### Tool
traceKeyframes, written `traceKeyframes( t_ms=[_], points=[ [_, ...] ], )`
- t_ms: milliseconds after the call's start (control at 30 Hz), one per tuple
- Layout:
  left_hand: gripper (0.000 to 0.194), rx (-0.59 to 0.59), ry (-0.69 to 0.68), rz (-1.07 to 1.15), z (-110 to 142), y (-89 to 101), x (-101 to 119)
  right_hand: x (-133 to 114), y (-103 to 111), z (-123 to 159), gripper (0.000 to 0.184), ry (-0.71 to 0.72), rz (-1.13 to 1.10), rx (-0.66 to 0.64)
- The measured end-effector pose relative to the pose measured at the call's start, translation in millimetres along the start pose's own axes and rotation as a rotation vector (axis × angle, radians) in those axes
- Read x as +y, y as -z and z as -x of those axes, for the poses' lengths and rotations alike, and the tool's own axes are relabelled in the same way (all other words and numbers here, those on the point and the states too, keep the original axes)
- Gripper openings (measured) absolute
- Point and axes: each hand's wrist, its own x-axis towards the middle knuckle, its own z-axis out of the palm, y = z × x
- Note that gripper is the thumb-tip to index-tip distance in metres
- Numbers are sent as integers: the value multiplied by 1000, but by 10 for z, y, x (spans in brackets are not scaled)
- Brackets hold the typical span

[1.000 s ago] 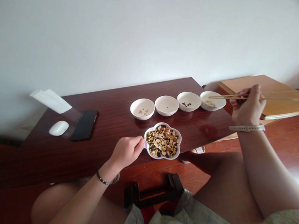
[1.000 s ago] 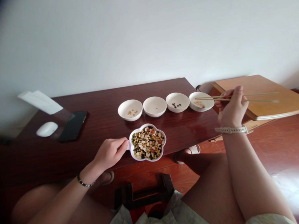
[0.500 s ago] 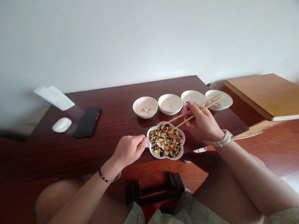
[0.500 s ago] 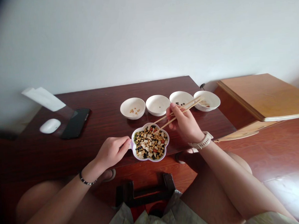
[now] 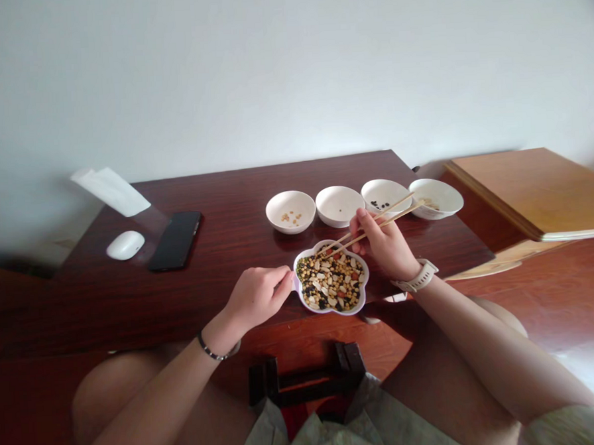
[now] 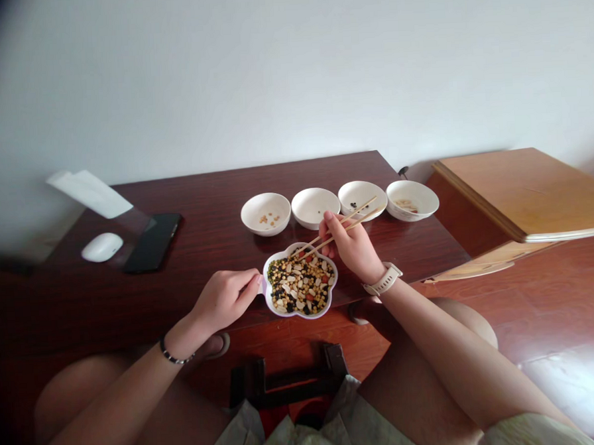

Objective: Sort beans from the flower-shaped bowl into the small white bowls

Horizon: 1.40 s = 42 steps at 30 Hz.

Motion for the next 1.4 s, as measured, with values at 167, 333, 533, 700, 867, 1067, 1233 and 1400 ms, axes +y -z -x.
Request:
traceKeyframes(
  t_ms=[167, 333, 533, 700, 867, 1067, 1233, 1400],
  points=[
    [39, 3, -1, 10, -1, 0, -2, 10, -7, 11, 57, 10, -15, 29],
    [39, 5, -1, 4, 0, -4, -5, 2, 2, 13, 55, 1, -96, 30],
    [40, 9, -9, 2, 2, -3, -2, -29, -31, 20, 56, -26, -140, 25],
    [40, 9, -5, 4, 6, -3, 3, -149, 23, -20, 58, 48, -133, 111],
    [40, 5, 2, -3, 12, -6, -1, -272, 448, -246, 53, 180, -178, 349],
    [40, -5, -3, 12, 18, -4, -11, -280, 1244, -469, 52, 346, -159, 786],
    [40, -5, 0, 13, 14, 1, -12, -157, 1709, -408, 53, 242, 31, 1001],
    [40, -5, 1, 16, 5, 4, -5, 13, 1923, -356, 52, 87, 86, 1084]
  ],
)
